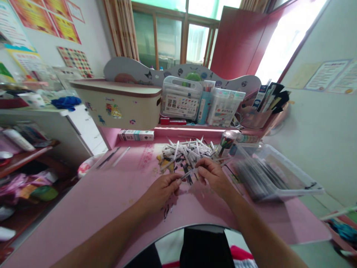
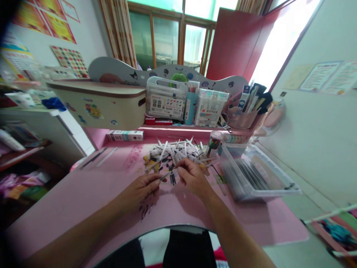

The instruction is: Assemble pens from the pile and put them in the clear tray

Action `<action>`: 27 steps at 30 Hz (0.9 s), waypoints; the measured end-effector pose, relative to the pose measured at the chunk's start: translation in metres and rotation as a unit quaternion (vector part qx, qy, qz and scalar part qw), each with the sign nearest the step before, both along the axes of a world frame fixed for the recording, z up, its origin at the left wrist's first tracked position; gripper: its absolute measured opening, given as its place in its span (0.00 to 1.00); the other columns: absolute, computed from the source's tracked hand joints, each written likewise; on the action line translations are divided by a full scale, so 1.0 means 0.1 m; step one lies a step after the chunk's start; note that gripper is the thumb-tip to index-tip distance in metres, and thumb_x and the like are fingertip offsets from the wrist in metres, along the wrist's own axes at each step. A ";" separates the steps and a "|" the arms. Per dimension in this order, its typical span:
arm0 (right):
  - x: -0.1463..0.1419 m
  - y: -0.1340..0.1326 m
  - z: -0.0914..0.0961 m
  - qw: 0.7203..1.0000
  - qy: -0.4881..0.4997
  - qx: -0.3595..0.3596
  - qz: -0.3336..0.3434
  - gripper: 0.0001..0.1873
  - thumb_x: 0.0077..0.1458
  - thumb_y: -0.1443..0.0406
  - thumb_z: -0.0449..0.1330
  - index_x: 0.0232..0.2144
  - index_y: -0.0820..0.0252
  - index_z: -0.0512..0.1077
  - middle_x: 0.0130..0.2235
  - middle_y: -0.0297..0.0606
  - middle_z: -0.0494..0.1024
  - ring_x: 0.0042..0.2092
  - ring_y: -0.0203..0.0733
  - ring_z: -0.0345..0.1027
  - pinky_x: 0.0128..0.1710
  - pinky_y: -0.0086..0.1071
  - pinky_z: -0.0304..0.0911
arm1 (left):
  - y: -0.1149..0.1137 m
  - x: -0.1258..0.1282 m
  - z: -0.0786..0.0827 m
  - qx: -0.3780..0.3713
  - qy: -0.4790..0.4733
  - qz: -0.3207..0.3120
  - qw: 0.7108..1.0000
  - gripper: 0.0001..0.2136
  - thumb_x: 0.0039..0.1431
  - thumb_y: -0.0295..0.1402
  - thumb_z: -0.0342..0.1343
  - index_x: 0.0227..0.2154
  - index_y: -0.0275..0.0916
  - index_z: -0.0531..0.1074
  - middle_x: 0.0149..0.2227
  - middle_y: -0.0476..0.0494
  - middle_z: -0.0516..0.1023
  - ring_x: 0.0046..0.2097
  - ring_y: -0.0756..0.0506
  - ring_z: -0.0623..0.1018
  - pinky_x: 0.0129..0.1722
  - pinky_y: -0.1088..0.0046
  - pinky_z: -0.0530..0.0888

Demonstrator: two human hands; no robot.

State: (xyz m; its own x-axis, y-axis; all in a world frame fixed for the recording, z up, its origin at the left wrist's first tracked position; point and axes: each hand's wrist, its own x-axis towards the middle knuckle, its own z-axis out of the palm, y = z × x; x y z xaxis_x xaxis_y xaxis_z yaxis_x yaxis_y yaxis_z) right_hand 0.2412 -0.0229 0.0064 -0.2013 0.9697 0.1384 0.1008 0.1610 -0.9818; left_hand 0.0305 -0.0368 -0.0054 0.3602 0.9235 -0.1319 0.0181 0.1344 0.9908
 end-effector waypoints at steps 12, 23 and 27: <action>-0.09 -0.01 -0.10 0.998 -0.046 0.004 0.037 0.07 0.60 0.60 0.57 0.32 0.57 0.67 0.22 0.26 0.63 0.22 0.31 0.56 0.22 0.26 0.52 | 0.00 -0.03 0.05 0.212 0.238 -0.047 0.947 0.11 0.64 0.35 0.48 0.36 0.41 0.75 0.34 0.44 0.80 0.39 0.43 0.78 0.42 0.70 0.72; -0.13 -0.04 -0.03 0.998 -0.008 -0.029 0.052 0.09 0.58 0.58 0.58 0.31 0.57 0.65 0.22 0.26 0.66 0.21 0.30 0.58 0.19 0.25 0.54 | -0.06 0.06 0.12 0.251 0.433 -0.040 0.865 0.13 0.67 0.33 0.43 0.41 0.42 0.74 0.38 0.40 0.82 0.40 0.40 0.80 0.40 0.67 0.70; -0.16 -0.02 -0.07 0.998 0.034 -0.047 0.035 0.10 0.57 0.57 0.59 0.33 0.57 0.66 0.22 0.25 0.67 0.20 0.31 0.59 0.19 0.25 0.56 | -0.02 0.06 0.10 0.263 0.414 -0.021 0.871 0.13 0.67 0.33 0.45 0.41 0.42 0.76 0.39 0.40 0.83 0.42 0.40 0.81 0.42 0.67 0.72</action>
